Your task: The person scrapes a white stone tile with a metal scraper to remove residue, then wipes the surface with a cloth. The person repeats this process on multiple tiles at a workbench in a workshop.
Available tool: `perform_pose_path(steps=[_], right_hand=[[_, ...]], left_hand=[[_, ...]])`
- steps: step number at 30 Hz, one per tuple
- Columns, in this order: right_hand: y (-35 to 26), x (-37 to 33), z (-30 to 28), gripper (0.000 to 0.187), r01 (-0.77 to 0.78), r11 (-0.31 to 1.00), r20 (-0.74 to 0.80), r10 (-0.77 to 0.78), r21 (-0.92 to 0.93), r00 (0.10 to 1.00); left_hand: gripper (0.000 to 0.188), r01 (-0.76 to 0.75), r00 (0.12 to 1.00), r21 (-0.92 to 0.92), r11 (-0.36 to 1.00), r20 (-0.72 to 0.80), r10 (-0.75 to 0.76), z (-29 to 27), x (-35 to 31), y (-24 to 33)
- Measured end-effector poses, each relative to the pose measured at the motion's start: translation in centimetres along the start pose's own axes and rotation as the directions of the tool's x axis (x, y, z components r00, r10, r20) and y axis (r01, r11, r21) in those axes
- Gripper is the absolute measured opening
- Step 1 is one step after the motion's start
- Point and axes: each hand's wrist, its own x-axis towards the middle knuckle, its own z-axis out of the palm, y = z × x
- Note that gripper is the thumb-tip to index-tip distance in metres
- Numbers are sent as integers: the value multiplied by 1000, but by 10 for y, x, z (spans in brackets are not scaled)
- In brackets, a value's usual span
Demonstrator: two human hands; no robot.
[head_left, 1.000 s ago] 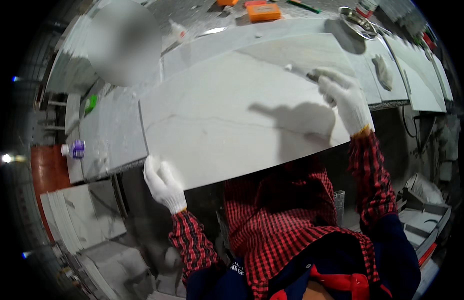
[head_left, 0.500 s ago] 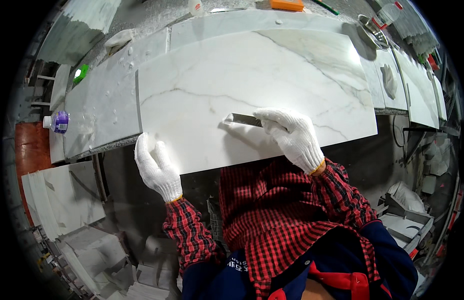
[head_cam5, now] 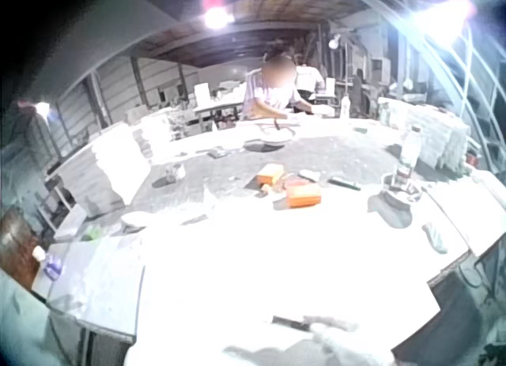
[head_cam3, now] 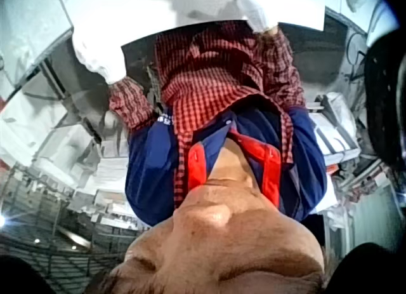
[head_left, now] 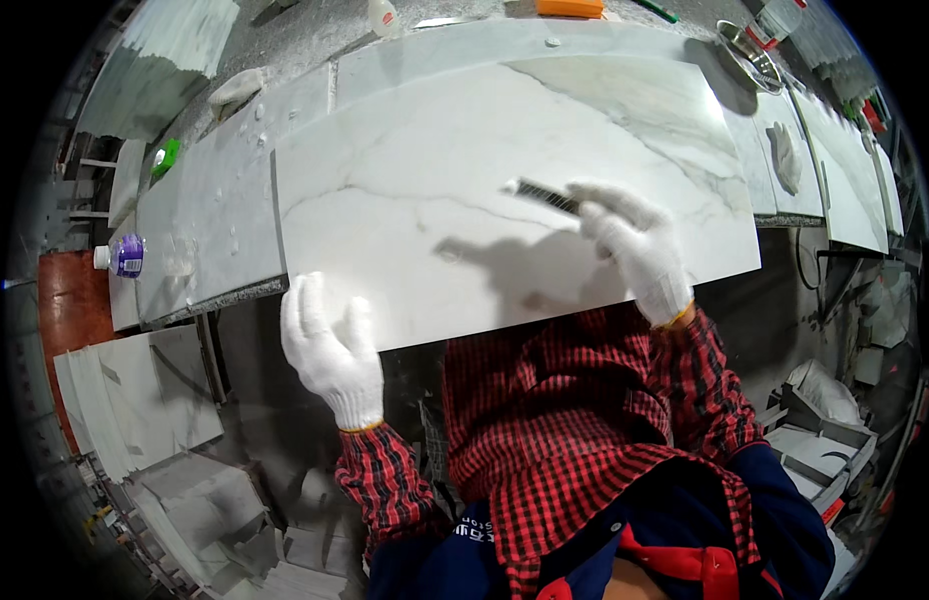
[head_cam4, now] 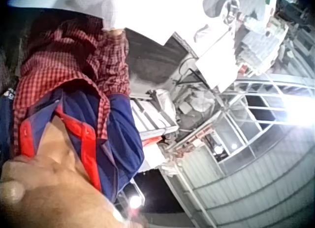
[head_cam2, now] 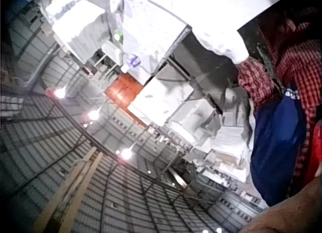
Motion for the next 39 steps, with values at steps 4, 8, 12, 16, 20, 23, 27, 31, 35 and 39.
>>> perform_pose_path(steps=[4,8,12,16,20,23,27,31,35,39], right_hand=[[-4,32,-60,33,149,989,-220,-146,-3,964],[-10,93,-157,35,309,936,-328,-348,-167,878],[-16,176,-277,39,311,814,-364,-515,-490,776],[-27,254,-384,39,81,462,-280,-658,-883,698],[-38,244,-381,37,6,101,-72,-741,-995,668],[-23,190,-309,34,324,508,-215,-743,-798,634],[-6,80,-195,34,354,762,-280,-561,-542,779],[15,4,-103,40,291,932,-260,-342,-218,903],[34,-13,-66,37,232,971,-300,-238,-55,924],[56,-1,-61,30,537,687,-274,-706,-489,653]], left_hand=[[61,-285,945,-95,954,139,296,1,-11,41],[58,-358,881,-92,929,295,369,17,-28,73],[59,-338,845,-10,941,436,308,22,-19,90],[61,-347,877,161,924,406,259,28,-8,82],[69,-277,903,175,945,384,194,18,-4,50],[71,-241,911,133,961,374,176,13,-10,52],[70,-303,912,80,950,314,264,24,-13,57],[72,-424,848,60,904,377,373,30,-2,79],[76,-384,857,175,906,434,279,33,3,85],[74,-327,908,185,927,333,254,28,-3,68]])
